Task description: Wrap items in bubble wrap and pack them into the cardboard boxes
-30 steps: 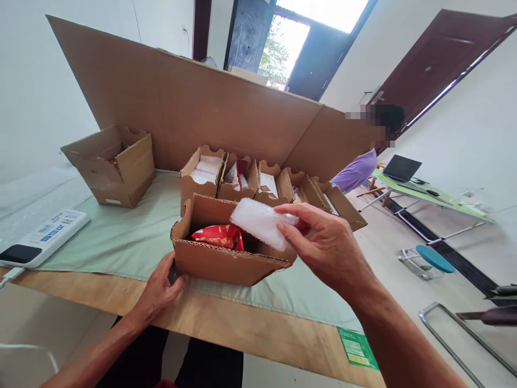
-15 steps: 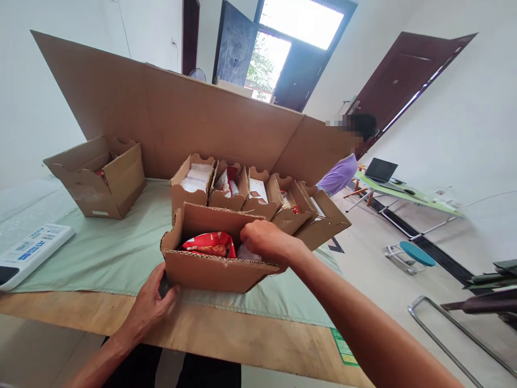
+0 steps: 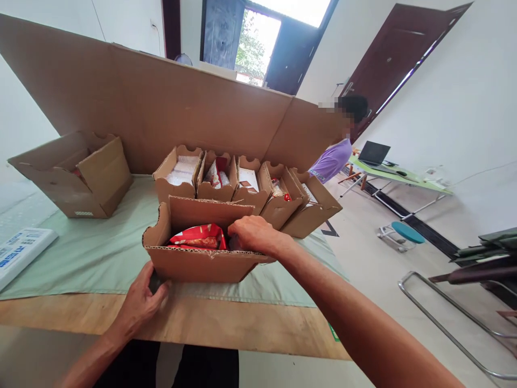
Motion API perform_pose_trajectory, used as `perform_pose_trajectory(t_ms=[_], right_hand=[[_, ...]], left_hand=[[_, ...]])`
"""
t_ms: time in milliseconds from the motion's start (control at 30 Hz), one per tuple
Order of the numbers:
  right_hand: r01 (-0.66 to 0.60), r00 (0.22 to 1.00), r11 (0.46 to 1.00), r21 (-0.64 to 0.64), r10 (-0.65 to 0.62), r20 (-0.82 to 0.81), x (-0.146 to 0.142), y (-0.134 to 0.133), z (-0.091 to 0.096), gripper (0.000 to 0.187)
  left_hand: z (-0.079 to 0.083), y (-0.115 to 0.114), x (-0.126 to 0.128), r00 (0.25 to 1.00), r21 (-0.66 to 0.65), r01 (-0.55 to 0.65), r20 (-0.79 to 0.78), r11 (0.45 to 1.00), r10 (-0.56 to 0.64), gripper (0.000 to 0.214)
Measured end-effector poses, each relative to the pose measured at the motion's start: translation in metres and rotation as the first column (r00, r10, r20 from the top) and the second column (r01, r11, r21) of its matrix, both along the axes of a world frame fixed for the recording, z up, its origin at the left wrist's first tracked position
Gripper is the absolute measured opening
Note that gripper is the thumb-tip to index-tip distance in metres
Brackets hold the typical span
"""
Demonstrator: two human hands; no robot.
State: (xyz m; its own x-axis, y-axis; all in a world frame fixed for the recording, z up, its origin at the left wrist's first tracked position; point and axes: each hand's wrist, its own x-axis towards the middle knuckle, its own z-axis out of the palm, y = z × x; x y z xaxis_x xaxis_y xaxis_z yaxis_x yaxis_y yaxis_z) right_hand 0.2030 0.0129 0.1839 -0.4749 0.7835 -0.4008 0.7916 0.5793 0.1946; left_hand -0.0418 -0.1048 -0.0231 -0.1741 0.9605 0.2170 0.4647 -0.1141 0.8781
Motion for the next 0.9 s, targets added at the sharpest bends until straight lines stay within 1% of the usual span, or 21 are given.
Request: perform_pose_trajectory(t_ms=[67,100,167,200,233,267,300,333,367,400,433,467,500,533,567,633,700,733,800,867,900], right_hand=[[0.029,0.998,0.999,0.015,-0.030,0.055,-0.007,0.000,0.000,0.032],[0.021,0.999,1.000,0.017,-0.022,0.049,-0.009,-0.001,0.002,0.031],[-0.025,0.998,0.999,0.035,0.026,-0.052,-0.002,-0.004,0.012,0.030],[-0.025,0.988,0.997,0.073,0.036,-0.153,0.008,-0.008,0.018,0.031],[0.014,0.959,0.990,0.139,0.026,-0.281,0.021,-0.014,0.023,0.031],[0.091,0.909,0.972,0.217,0.008,-0.417,0.037,-0.022,0.027,0.029],[0.228,0.829,0.928,0.293,-0.028,-0.558,0.056,-0.033,0.029,0.029],[0.361,0.743,0.869,0.339,-0.049,-0.667,0.075,-0.044,0.027,0.028],[0.454,0.674,0.816,0.358,-0.052,-0.737,0.093,-0.056,0.021,0.027],[0.508,0.629,0.793,0.336,-0.075,-0.774,0.109,-0.067,0.010,0.025],[0.526,0.579,0.805,0.276,-0.101,-0.809,0.120,-0.076,-0.005,0.024],[0.515,0.530,0.842,0.159,-0.167,-0.831,0.125,-0.083,-0.022,0.027],[0.498,0.481,0.865,0.057,-0.221,-0.849,0.125,-0.088,-0.041,0.035],[0.479,0.455,0.878,-0.022,-0.269,-0.849,0.119,-0.091,-0.060,0.040],[0.462,0.433,0.882,-0.095,-0.317,-0.844,0.109,-0.092,-0.077,0.044],[0.476,0.371,0.865,-0.159,-0.362,-0.855,0.084,-0.096,-0.104,0.042],[0.528,0.301,0.834,-0.162,-0.362,-0.882,0.067,-0.106,-0.120,0.037],[0.557,0.277,0.816,-0.154,-0.358,-0.891,0.063,-0.115,-0.125,0.035],[0.618,0.250,0.775,-0.135,-0.356,-0.900,0.067,-0.138,-0.134,0.032],[0.679,0.238,0.725,-0.117,-0.367,-0.899,0.077,-0.162,-0.140,0.032],[0.702,0.240,0.704,-0.107,-0.375,-0.895,0.080,-0.169,-0.141,0.033]], left_hand=[[0.000,0.000,0.001,1.000,-0.005,-0.002,-0.005,1.000,0.002,0.049],[0.000,0.000,0.001,1.000,-0.007,0.000,-0.003,1.000,0.000,0.049],[0.000,-0.001,0.001,1.000,-0.013,0.011,0.006,1.000,-0.011,0.051],[0.001,-0.001,0.000,1.000,-0.015,0.017,0.011,1.000,-0.017,0.052],[0.002,-0.001,-0.001,1.000,-0.012,0.020,0.015,1.000,-0.020,0.054],[0.004,-0.002,-0.004,1.000,-0.005,0.018,0.017,1.000,-0.018,0.055],[0.006,-0.002,-0.006,1.000,0.002,0.011,0.021,1.000,-0.011,0.058],[0.010,-0.003,-0.009,1.000,0.006,0.002,0.027,1.000,-0.002,0.060],[0.013,-0.003,-0.011,0.999,0.008,-0.005,0.038,1.000,0.005,0.063],[0.017,-0.003,-0.013,0.999,0.004,-0.005,0.054,1.000,0.005,0.065],[0.021,-0.002,-0.013,0.997,-0.003,0.002,0.073,1.000,-0.002,0.067],[0.024,-0.001,-0.012,0.996,-0.012,0.021,0.091,1.000,-0.020,0.066],[0.027,0.002,-0.009,0.993,-0.016,0.045,0.108,0.999,-0.043,0.063],[0.029,0.004,-0.005,0.991,-0.014,0.064,0.121,0.998,-0.061,0.060],[0.030,0.007,0.001,0.989,-0.009,0.073,0.132,0.997,-0.071,0.058],[0.031,0.009,0.015,0.988,0.008,0.059,0.145,0.998,-0.060,0.058],[0.030,0.003,0.030,0.990,0.031,0.028,0.139,0.999,-0.032,0.061],[0.028,-0.003,0.036,0.992,0.048,0.022,0.127,0.999,-0.028,0.062],[0.021,-0.022,0.046,0.995,0.103,0.034,0.086,0.994,-0.043,0.066],[0.008,-0.045,0.050,0.997,0.148,0.060,0.046,0.987,-0.067,0.072],[-0.001,-0.055,0.049,0.997,0.153,0.064,0.029,0.986,-0.069,0.074]])
